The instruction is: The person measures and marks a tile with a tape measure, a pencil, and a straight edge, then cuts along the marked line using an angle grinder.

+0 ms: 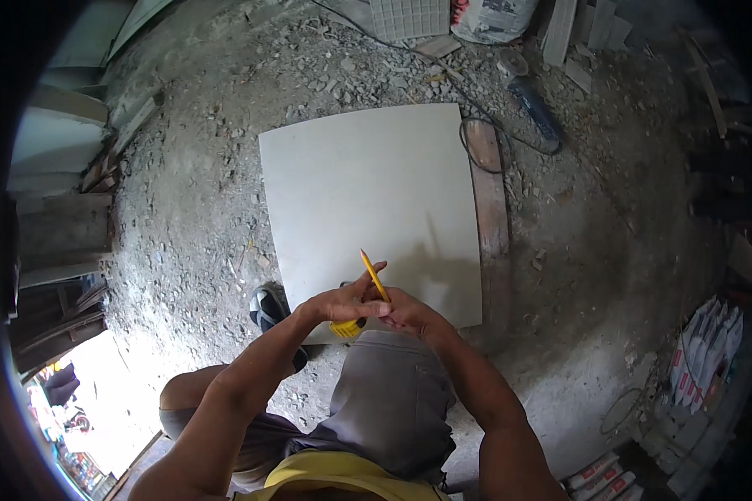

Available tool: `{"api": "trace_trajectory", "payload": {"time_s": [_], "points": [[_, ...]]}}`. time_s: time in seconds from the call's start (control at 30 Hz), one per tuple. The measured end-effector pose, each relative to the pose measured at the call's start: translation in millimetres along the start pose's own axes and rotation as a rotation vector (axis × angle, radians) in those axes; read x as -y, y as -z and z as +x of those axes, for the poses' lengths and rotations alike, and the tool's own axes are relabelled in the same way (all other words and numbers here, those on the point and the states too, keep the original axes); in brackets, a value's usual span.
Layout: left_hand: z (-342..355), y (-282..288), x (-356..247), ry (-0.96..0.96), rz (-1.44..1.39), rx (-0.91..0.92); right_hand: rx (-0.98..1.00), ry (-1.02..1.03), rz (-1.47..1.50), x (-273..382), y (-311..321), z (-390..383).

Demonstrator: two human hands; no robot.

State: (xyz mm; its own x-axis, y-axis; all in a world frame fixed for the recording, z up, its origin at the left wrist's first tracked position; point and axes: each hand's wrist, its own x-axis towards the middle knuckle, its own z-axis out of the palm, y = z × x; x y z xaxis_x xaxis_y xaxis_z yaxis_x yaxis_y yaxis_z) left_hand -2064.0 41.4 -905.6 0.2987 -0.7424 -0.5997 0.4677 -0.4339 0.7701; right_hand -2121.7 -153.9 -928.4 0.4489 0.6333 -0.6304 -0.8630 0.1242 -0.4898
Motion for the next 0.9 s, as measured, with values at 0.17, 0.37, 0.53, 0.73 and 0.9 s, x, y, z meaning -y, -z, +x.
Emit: {"api": "trace_trajectory", "payload": {"time_s": [0.17, 0.37, 0.53, 0.73, 0.9], "points": [[-29, 41, -14, 0.089, 0.107, -0.106, -0.25, 0.095, -0.054, 43, 18, 9], [-51, 166, 11, -0.04, 0.52, -0.452, -0.782, 0.349, -0.108, 139, 132, 40], [-65, 212, -22, 0.138, 0.553, -0.512, -0.9, 0.365, -0.209, 169, 174, 80], [14, 248, -22, -0.011, 0.76, -0.643, -1.319, 0.508, -1.008, 188, 253, 99], [28, 294, -26, 0.037, 0.704, -0.597, -1.462, 0.253, -0.995, 201, 221, 97]]}}
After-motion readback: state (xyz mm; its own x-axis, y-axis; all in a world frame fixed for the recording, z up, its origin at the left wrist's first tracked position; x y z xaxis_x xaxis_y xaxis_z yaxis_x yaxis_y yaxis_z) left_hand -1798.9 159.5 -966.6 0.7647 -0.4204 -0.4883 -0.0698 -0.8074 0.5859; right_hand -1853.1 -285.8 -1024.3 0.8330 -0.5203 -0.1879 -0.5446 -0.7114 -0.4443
